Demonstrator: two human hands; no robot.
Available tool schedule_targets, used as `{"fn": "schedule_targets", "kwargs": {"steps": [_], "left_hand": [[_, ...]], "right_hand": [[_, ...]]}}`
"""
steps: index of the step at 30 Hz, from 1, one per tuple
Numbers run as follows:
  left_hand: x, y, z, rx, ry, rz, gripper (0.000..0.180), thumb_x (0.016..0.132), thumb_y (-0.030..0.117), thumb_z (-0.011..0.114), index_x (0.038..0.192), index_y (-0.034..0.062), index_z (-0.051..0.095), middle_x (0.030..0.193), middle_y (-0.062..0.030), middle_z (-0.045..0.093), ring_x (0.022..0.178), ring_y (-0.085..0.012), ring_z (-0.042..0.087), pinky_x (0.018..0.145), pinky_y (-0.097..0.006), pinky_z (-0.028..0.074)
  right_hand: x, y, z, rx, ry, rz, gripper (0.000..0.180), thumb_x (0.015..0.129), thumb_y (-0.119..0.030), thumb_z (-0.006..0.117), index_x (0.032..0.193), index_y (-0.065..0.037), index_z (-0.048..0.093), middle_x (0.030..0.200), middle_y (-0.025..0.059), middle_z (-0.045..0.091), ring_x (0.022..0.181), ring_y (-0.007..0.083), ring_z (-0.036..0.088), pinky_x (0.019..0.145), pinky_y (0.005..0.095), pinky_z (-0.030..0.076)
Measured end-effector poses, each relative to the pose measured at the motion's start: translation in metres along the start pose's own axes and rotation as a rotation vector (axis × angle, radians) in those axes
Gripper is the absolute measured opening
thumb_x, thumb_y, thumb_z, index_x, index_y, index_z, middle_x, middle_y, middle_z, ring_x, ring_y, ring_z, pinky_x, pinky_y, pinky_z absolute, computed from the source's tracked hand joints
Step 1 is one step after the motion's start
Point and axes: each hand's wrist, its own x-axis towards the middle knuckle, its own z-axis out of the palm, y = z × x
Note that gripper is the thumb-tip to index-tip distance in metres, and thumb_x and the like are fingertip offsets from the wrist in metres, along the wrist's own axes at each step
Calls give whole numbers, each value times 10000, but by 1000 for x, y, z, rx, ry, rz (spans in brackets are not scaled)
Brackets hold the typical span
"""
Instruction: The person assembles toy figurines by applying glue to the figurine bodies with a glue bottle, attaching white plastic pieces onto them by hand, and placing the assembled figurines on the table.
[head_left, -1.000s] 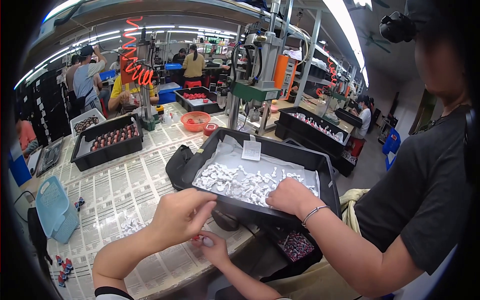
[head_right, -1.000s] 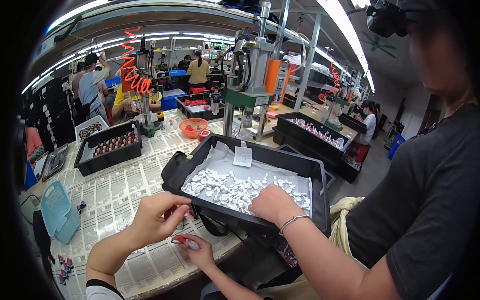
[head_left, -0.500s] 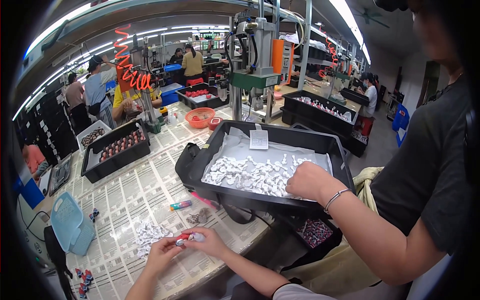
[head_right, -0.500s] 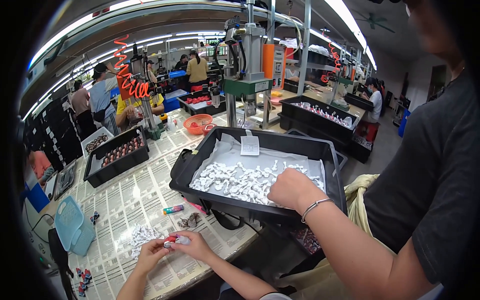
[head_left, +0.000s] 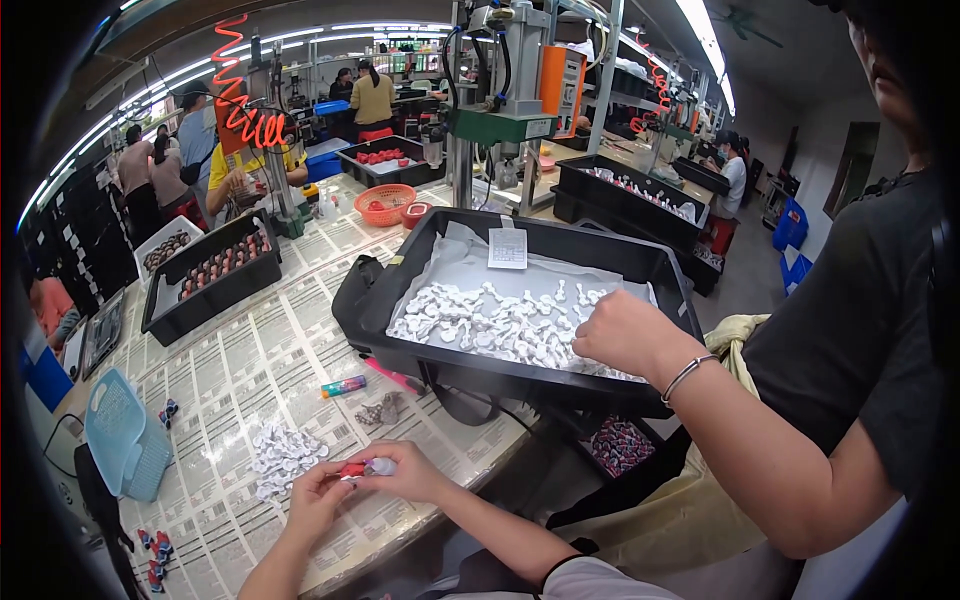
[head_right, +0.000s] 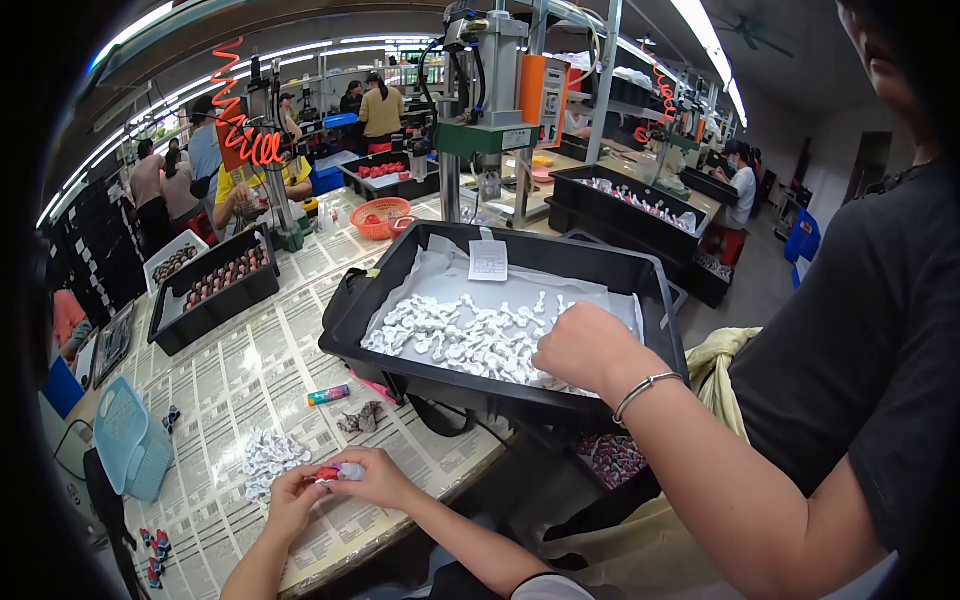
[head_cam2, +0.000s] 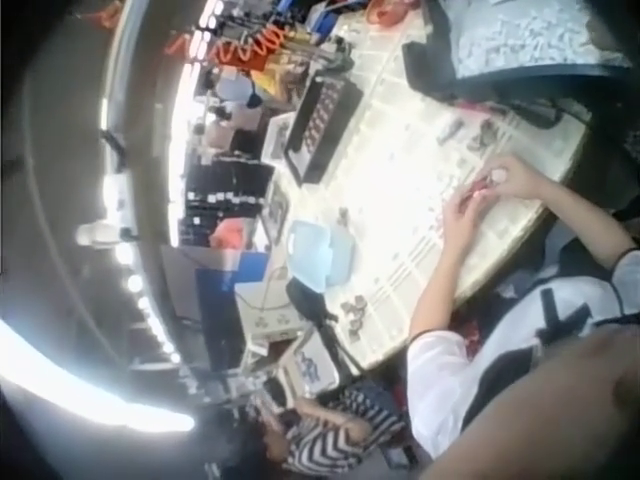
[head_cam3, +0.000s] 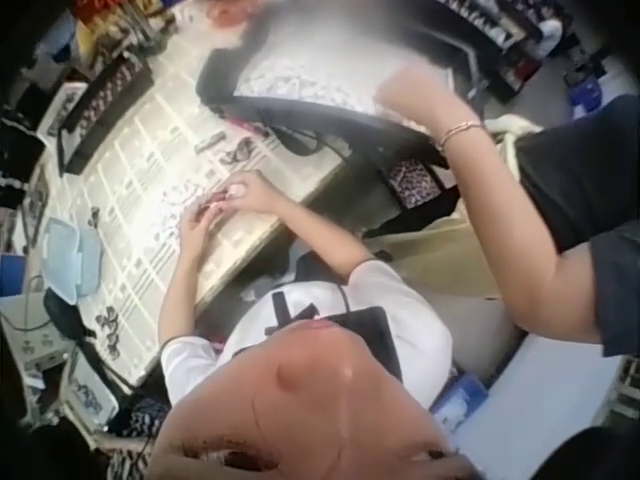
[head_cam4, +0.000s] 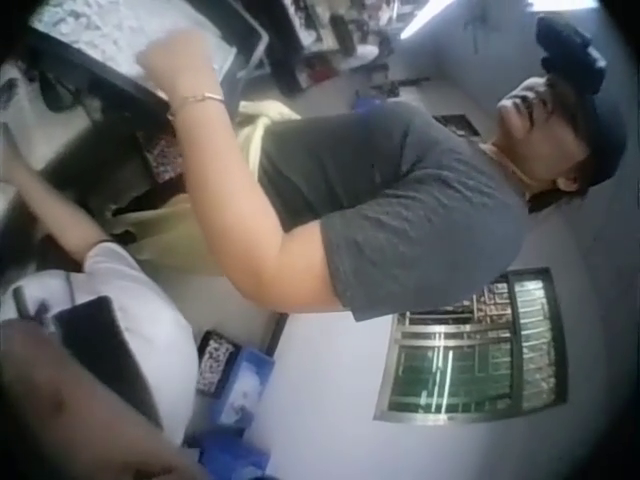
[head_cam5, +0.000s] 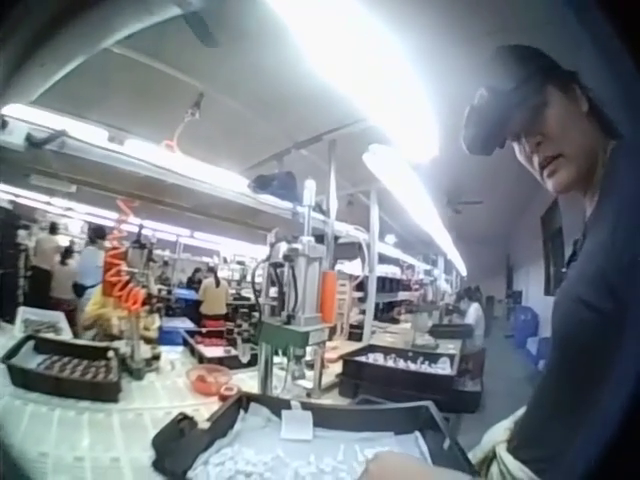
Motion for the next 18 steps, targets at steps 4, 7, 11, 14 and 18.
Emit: {"fn": "schedule_targets", "kwargs": {"steps": [4, 7, 11, 14, 18], "left_hand": [[-3, -1, 0, 4, 10, 5, 266, 774, -81, 572, 1036, -41, 552, 1016, -111, 608, 910, -161, 594, 817, -274, 490], [-3, -2, -5, 12, 0, 14, 255, 773, -79, 573, 1023, -38, 554, 1011, -106, 609, 905, -158, 594, 811, -272, 490], [-4, -2, -7, 39, -35, 39, 251, 772, -82, 571, 1018, -30, 555, 1011, -101, 606, 906, -154, 591, 805, -267, 491], [-3, -2, -6, 54, -40, 72, 249, 771, -90, 567, 1011, -24, 553, 1016, -100, 603, 912, -152, 589, 803, -263, 491], [-3, -2, -7, 50, -28, 42, 244, 767, -106, 562, 995, -19, 552, 1015, -99, 601, 918, -148, 585, 805, -258, 488]], "right_hand": [[-2, 2, 0, -17, 0, 3, 287, 672, -72, 726, 938, 1, 648, 889, 91, 654, 827, 142, 607, 758, 269, 465], [-4, 2, 2, 4, -4, 13, 281, 670, -74, 730, 930, -1, 650, 884, 86, 656, 824, 134, 605, 757, 266, 464], [-3, -5, 2, 52, -33, 55, 284, 667, -69, 734, 931, -4, 652, 877, 77, 660, 821, 118, 601, 755, 259, 464], [-2, -5, 0, 36, -38, 57, 290, 663, -60, 736, 934, -3, 651, 869, 70, 661, 817, 108, 599, 752, 255, 465], [-3, -1, 2, 50, -24, 48, 298, 656, -53, 739, 936, -4, 652, 870, 74, 662, 814, 111, 601, 749, 254, 466]]}}
